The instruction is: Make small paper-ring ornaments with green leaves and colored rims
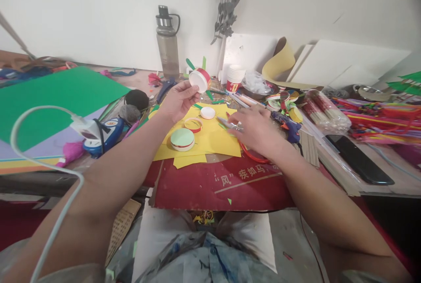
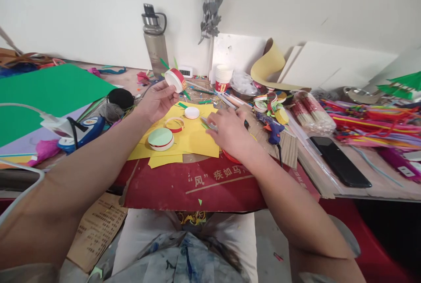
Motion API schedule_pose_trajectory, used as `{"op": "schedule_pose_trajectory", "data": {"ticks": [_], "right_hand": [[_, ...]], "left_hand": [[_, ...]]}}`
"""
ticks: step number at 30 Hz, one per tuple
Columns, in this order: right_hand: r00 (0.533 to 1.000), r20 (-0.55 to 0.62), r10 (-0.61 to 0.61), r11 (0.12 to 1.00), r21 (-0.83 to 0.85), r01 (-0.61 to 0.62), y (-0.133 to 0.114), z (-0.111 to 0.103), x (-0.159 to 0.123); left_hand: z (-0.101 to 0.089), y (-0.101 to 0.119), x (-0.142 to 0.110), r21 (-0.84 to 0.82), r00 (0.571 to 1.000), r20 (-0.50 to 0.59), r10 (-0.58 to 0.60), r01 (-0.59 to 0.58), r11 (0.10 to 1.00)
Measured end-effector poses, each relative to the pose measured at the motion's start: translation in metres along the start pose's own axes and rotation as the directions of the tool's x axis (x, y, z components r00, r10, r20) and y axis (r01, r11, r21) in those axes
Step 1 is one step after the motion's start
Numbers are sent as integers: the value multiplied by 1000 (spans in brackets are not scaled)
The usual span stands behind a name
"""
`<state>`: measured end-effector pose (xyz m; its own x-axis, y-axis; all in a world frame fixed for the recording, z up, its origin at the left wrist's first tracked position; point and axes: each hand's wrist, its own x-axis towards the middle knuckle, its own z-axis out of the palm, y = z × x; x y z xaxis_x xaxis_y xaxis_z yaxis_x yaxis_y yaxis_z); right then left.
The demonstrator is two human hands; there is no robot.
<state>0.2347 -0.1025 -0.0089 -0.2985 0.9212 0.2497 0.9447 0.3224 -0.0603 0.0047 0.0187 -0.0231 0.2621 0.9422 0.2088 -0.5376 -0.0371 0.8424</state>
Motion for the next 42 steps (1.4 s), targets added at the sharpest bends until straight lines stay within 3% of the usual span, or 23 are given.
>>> {"op": "schedule_pose_trajectory", "data": {"ticks": [4,7,13,16,18,24,30,34,39,42], "right_hand": [[942,-328,68,986,167,-13,9,-3,2],[906,-410,103,989,140,-49,12,-6,-3],[951,-282,129,949,313,-36,3,-33,-41],[966,-253,-57,974,200,110,1,-35,-56],[958,-274,-82,991,83,108,2,-30,-59],[957,-290,-20,1000,-16,16,6,-2,-38],[992,-107,-69,970,-241,41,3,31,-22],[990,-119,-77,948,-316,36,0,45,-21],[991,-128,-30,957,-288,-8,-5,43,-20],[985,-175,-4,995,-101,-14,-8,28,-14]], "left_hand": [[-1,-2,1,-9,1000,12,6,-6,1000],[-2,-2,2,-10,1000,-11,11,-11,1000],[-1,1,2,-26,1000,-16,23,-23,999],[1,1,1,-38,1000,-16,16,-17,999],[2,0,1,-44,1000,-13,14,-15,999],[2,-4,1,-57,1000,25,-5,6,998],[6,1,-1,-82,1000,6,-11,11,997],[7,4,-3,-99,1000,5,-26,26,995],[4,4,-6,-92,996,69,-52,58,994],[3,3,-8,-84,991,131,-31,43,996]]}}
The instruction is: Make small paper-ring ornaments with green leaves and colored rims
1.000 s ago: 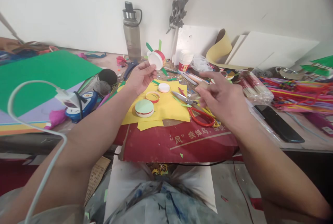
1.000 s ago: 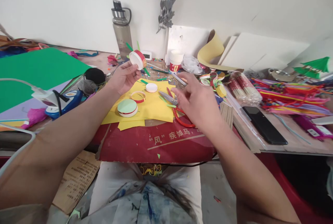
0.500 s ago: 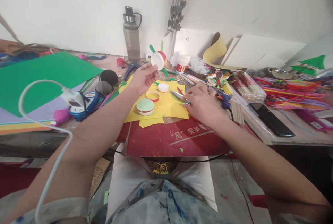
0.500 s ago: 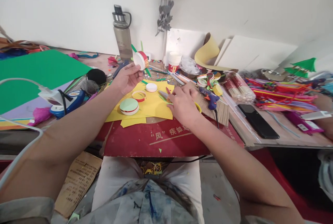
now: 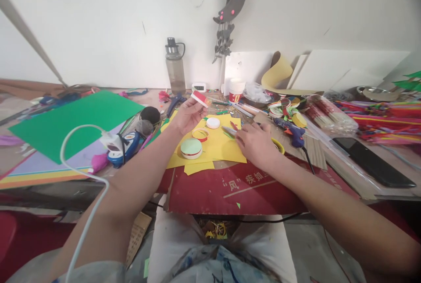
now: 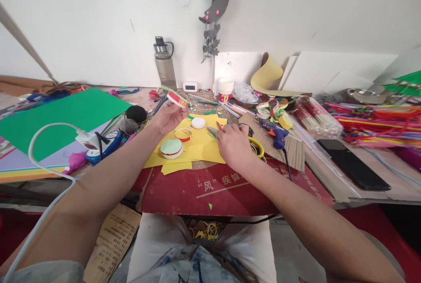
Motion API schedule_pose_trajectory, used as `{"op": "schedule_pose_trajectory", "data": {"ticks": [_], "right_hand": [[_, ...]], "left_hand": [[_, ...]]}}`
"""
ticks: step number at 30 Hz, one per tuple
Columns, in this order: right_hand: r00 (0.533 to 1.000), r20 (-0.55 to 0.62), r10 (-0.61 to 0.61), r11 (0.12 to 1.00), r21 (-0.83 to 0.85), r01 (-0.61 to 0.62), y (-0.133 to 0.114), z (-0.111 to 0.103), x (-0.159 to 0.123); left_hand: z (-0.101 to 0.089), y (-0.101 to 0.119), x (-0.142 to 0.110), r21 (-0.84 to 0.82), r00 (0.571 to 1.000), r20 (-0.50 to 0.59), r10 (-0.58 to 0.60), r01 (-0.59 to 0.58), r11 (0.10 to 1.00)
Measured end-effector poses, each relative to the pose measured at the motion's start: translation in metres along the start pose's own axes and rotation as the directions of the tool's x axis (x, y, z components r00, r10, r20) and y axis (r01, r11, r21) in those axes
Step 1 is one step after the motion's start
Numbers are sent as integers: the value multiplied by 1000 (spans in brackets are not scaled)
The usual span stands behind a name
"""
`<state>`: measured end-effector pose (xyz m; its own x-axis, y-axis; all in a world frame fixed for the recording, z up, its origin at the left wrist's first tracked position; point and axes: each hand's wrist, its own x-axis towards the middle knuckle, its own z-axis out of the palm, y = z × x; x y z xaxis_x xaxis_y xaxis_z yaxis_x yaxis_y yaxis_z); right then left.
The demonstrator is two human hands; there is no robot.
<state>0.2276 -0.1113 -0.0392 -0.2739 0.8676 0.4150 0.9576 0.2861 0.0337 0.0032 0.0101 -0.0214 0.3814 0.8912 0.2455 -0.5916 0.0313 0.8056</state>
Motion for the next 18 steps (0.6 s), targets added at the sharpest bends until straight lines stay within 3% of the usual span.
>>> {"op": "schedule_pose_trajectory", "data": {"ticks": [3,7,11,18], "right_hand": [[984,-176,35,938,344,29,-3,-18,14],[871,-471,141,818,551,166,-11,-28,29],[848,-503,167,773,600,204,-15,-19,28],[863,-479,159,735,641,221,-14,-11,14]], "left_hand": [[0,0,-3,18,998,62,12,-13,1000],[3,2,-6,69,997,71,11,-16,997],[3,3,-7,124,1000,21,17,-19,992],[1,-6,-9,269,991,132,-19,-17,963]]}}
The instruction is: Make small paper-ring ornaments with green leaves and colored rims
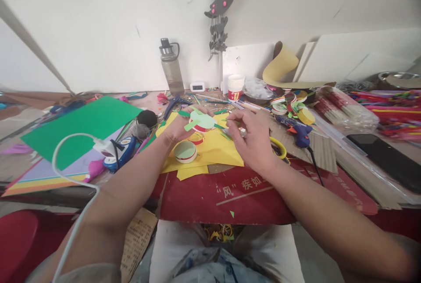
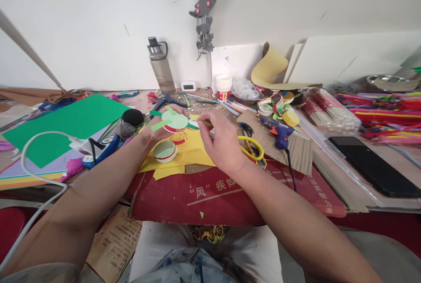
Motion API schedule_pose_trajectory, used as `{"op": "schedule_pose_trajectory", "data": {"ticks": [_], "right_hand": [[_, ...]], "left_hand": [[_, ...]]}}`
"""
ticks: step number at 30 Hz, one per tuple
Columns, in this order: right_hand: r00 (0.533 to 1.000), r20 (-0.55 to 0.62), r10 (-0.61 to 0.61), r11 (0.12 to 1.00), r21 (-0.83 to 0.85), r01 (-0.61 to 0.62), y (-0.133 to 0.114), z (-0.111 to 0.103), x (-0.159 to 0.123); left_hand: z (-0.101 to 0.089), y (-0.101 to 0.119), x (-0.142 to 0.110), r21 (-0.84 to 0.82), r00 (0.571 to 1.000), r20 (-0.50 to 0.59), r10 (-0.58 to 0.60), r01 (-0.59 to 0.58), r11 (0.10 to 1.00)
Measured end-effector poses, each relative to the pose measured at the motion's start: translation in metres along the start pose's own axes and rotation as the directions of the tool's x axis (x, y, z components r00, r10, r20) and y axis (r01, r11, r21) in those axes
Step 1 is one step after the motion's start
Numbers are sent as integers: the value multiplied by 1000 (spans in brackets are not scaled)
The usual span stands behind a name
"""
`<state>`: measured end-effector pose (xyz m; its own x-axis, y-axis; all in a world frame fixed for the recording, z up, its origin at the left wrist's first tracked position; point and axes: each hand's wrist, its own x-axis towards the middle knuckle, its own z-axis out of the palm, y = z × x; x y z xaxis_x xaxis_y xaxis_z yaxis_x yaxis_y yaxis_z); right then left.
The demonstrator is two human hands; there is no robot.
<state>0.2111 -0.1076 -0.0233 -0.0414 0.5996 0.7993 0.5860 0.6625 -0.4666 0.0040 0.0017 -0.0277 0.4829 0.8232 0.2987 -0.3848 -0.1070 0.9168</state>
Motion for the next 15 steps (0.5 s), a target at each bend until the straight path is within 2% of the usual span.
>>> {"op": "schedule_pose_trajectory", "data": {"ticks": [9,15], "right_hand": [[997,-10,-72,997,28,72,-4,2,-2],[996,-34,-83,997,-6,83,-3,3,-2]], "left_hand": [[3,-5,-1,55,999,26,-19,18,998],[4,-5,0,88,997,67,23,-29,996]]}}
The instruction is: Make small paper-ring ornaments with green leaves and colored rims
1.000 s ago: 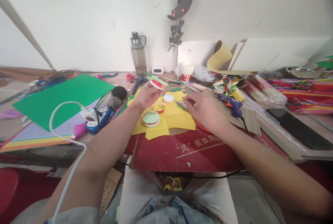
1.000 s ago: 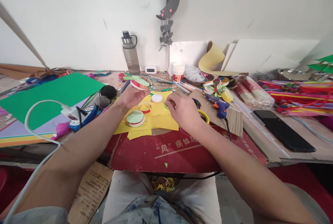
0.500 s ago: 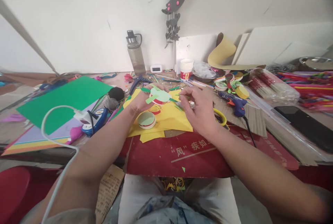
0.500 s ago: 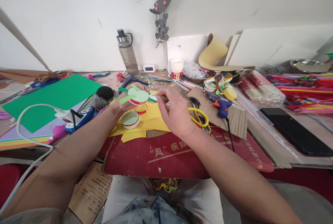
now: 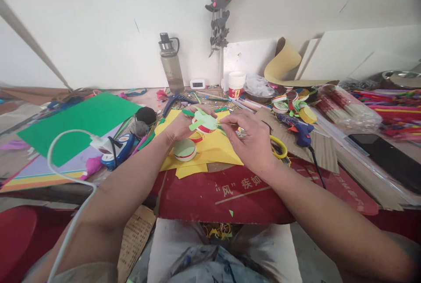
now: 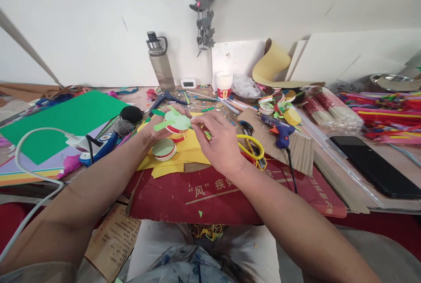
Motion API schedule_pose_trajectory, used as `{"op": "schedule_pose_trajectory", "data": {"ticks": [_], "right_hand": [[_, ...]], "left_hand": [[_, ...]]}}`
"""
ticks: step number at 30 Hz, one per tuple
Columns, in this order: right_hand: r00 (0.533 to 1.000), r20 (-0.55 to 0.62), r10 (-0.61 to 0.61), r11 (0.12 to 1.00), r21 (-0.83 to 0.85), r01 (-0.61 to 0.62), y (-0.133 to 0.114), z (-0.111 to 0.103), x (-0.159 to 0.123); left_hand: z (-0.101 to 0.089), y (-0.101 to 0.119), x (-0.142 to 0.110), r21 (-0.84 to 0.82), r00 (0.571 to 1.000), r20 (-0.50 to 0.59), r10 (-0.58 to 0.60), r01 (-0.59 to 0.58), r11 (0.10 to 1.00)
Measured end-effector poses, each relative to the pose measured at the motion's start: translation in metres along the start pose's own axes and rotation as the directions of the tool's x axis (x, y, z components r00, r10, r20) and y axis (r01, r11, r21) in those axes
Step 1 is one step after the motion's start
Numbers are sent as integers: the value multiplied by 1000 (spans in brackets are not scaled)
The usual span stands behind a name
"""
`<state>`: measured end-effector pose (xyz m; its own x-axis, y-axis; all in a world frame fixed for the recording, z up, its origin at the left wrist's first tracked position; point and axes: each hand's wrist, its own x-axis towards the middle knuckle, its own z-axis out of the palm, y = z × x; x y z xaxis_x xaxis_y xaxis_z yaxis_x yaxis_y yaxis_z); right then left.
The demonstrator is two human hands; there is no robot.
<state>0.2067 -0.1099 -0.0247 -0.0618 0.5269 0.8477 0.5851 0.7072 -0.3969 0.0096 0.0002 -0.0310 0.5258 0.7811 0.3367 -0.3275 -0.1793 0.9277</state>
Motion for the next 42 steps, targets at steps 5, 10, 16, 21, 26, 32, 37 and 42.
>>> {"op": "schedule_pose_trajectory", "data": {"ticks": [5,10,16,21,26,32,37,42], "right_hand": [[995,-44,-89,991,98,93,3,3,-1],[994,-38,-102,989,101,106,3,4,-2],[995,-26,-101,989,105,103,2,3,-1],[996,-11,-83,989,126,84,2,3,-1],[1000,13,-17,985,173,15,3,4,-2],[982,75,173,932,312,-188,6,9,-2],[937,110,333,864,361,-350,15,10,1],[831,259,492,699,452,-555,20,5,6]], "left_hand": [[3,3,1,42,999,35,15,-17,999],[1,3,0,79,999,34,6,-8,997],[2,4,-2,106,999,10,-35,33,994],[4,5,-2,71,999,-35,-40,43,997],[0,2,-2,20,997,-58,-53,54,998],[1,2,-1,-92,998,-16,-66,64,994],[7,4,-1,-140,994,-23,-109,105,985],[10,3,0,-154,989,-81,-126,112,982]]}}
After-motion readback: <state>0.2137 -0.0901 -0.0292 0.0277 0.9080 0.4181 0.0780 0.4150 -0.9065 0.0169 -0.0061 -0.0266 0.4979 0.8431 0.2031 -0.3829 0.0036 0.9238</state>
